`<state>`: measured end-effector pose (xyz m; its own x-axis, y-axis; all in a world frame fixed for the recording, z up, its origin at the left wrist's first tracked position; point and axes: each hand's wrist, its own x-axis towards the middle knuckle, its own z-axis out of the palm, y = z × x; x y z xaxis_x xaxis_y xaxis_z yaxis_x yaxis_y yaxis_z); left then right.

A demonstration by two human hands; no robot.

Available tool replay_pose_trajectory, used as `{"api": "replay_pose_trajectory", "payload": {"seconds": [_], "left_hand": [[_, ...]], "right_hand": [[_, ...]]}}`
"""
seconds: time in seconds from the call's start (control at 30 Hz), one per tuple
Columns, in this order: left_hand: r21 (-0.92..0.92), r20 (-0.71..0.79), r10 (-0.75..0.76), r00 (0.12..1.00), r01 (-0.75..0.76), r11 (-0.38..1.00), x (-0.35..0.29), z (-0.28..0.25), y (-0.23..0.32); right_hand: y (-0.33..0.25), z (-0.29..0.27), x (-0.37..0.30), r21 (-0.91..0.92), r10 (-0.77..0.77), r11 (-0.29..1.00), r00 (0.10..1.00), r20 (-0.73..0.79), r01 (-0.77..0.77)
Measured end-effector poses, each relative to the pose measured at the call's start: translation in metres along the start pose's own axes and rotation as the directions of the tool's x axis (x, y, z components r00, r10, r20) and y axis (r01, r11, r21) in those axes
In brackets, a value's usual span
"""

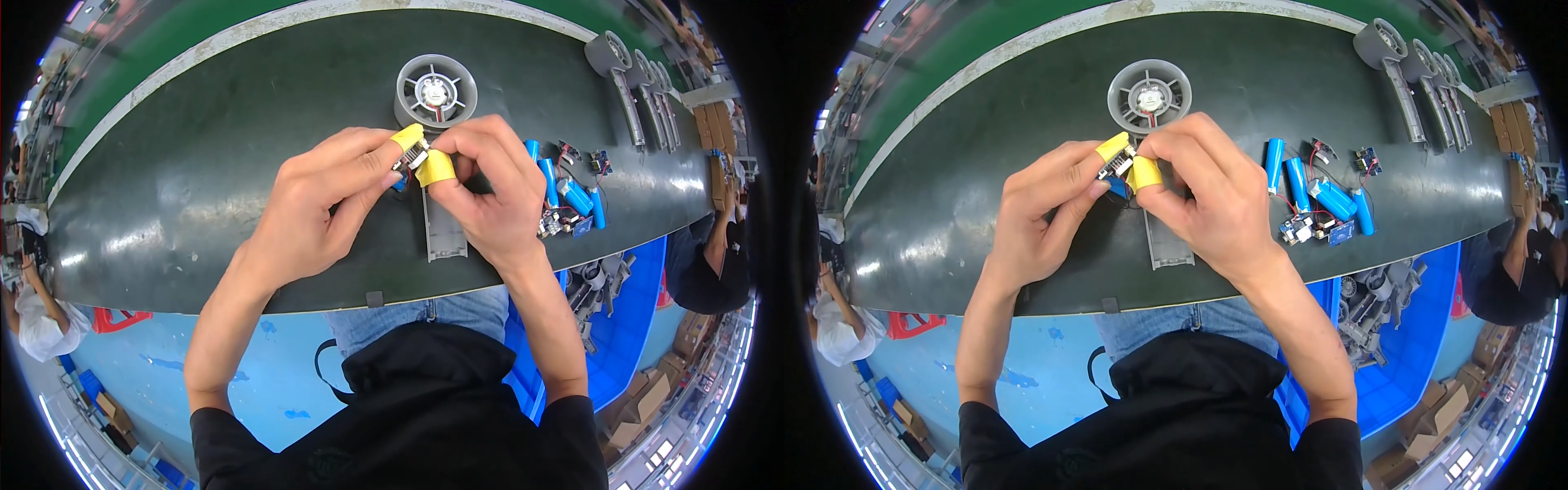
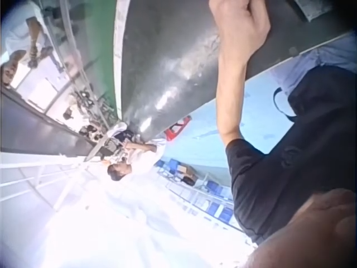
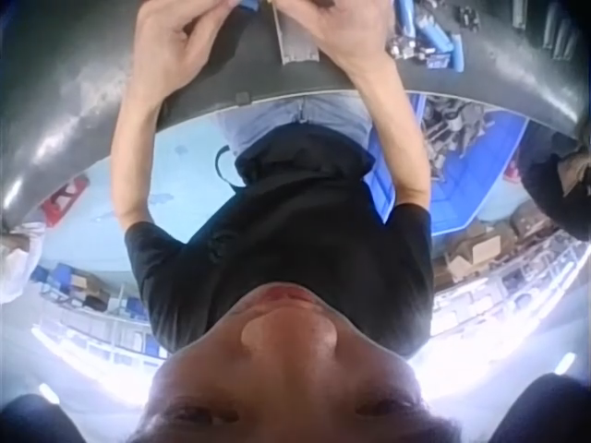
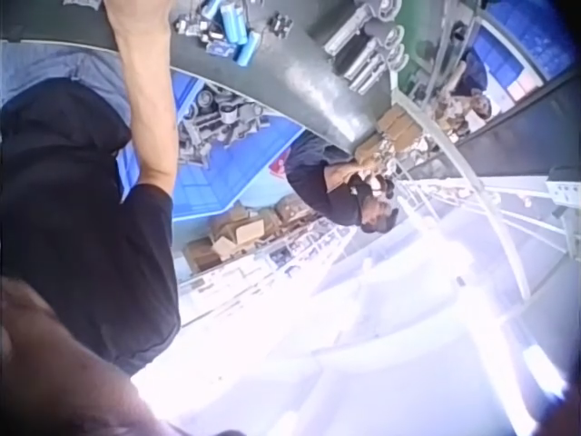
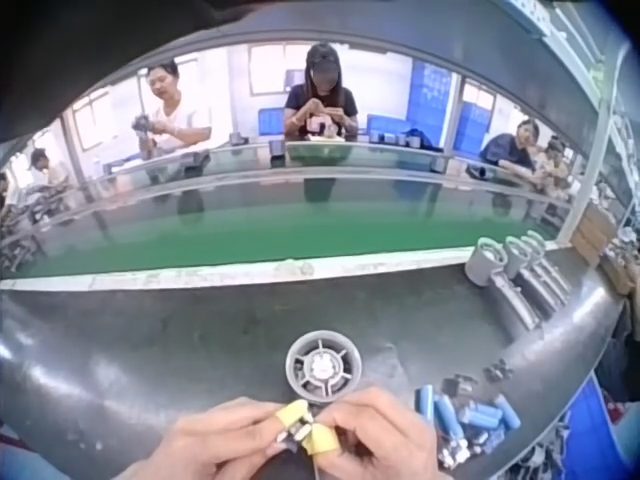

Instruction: The person assembles small electronic modules by hand, placing circuit boards and batteries into plastic housings.

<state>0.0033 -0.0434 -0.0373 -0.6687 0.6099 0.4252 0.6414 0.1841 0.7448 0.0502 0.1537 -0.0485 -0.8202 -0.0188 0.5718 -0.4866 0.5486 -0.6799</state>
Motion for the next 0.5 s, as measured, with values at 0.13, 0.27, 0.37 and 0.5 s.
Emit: {"api": "replay_pose_trajectory", "payload": {"seconds": [0.13,0.27,0.37,0.5], "left_hand": [[-0.04,0.009,-0.033,0.999,0.033,0.999,-0.0009,0.0005,0.0014],[-0.044,0.021,-0.041,0.999,0.042,0.998,-0.0006,-0.0008,0.002],[-0.011,0.026,-0.002,1.0,0.002,1.0,-0.0006,-0.0028,0.0017],[-0.013,0.052,0.002,0.999,-0.002,1.0,0.0006,-0.0073,0.0009]], "right_hand": [[0.0004,0.0002,-0.0005,0.011,-0.009,1.0,1.0,-0.003,0.009],[0.0007,0.0014,-0.0016,0.006,-0.033,0.999,0.999,0.003,0.033],[0.0012,0.0016,-0.0011,-0.055,-0.083,0.995,0.997,0.0,0.083],[0.0005,0.0013,0.0006,-0.061,-0.096,0.993,0.995,0.021,0.097]]}}
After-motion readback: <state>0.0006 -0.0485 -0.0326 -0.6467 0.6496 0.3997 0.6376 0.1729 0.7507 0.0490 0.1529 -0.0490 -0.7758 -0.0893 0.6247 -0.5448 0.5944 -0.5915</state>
